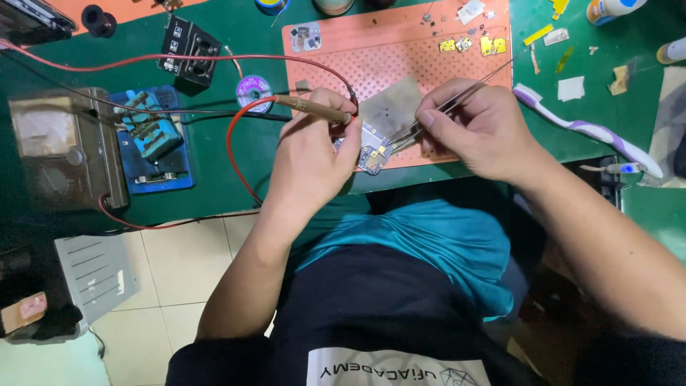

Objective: The person uses a soldering iron and tweezers to work on a small circuit board placed on an orange mat. They apply heat to specific points on the board, manipulate components with tweezers, and briefly use a computer mouse. The person then picks up the board to inspect the soldered connections.

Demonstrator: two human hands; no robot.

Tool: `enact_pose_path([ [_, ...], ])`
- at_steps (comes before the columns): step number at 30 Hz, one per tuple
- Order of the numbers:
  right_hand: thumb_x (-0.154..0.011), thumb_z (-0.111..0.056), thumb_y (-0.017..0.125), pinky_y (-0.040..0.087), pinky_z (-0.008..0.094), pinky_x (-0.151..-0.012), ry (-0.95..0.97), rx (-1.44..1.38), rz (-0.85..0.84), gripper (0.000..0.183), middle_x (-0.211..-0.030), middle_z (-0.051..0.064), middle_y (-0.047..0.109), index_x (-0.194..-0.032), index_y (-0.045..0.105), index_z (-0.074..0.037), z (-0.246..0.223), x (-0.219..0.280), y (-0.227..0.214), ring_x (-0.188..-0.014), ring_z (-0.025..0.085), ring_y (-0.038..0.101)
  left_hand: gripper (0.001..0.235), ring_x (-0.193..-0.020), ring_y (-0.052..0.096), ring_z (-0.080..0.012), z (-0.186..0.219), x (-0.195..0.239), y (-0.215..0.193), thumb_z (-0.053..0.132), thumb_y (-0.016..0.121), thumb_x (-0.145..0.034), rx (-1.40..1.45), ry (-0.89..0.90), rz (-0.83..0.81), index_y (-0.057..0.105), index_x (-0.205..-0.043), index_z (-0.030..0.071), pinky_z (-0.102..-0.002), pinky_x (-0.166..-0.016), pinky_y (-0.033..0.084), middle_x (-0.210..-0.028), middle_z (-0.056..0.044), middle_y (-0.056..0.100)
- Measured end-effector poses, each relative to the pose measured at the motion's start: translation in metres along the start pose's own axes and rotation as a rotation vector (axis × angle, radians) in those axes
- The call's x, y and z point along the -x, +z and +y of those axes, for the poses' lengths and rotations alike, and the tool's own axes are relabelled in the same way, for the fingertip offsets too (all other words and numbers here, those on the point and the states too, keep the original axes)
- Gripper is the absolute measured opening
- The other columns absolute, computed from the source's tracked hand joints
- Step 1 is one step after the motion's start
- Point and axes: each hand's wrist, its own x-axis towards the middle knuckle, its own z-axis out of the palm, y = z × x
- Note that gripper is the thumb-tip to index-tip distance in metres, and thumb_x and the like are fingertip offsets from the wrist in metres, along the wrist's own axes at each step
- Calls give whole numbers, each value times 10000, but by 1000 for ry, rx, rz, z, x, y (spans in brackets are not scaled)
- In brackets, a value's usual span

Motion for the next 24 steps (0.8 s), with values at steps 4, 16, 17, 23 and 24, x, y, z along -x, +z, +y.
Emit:
enact_pose_path([
  [4,-809,33,539,422,183,-469,-12,15,-27,52,-552,103,557,-812,590,43,0,-1,2,-501,86,511,98,-658,630,-310,1,0,-1,67,552,-785,4,14,3,496,-853,26,-350,-544,520,-693,-162,564],
  [16,-805,11,562,422,203,-511,-47,53,-39,49,-598,105,552,-817,605,30,4,-1,0,-573,94,512,100,-693,629,-339,0,1,-1,65,545,-799,60,-20,-21,493,-868,13,-362,-570,530,-718,-195,563],
  [17,-810,11,559,419,196,-510,-50,43,-44,50,-595,105,555,-820,601,36,4,-2,-1,-569,95,514,101,-689,629,-332,0,2,-1,69,546,-798,55,-15,-18,496,-868,17,-354,-566,530,-712,-188,562],
  [23,-810,9,564,419,195,-506,-67,34,-49,48,-598,110,558,-820,600,40,8,-3,-1,-571,99,518,98,-685,628,-329,-1,1,-1,70,545,-798,44,4,-8,495,-866,20,-353,-561,530,-705,-184,563],
  [24,-808,9,568,417,194,-508,-69,28,-48,47,-600,112,555,-823,597,43,9,-3,-1,-574,98,514,99,-684,628,-328,-1,1,-1,70,547,-797,41,7,-6,494,-866,21,-353,-558,530,-704,-183,563],
])
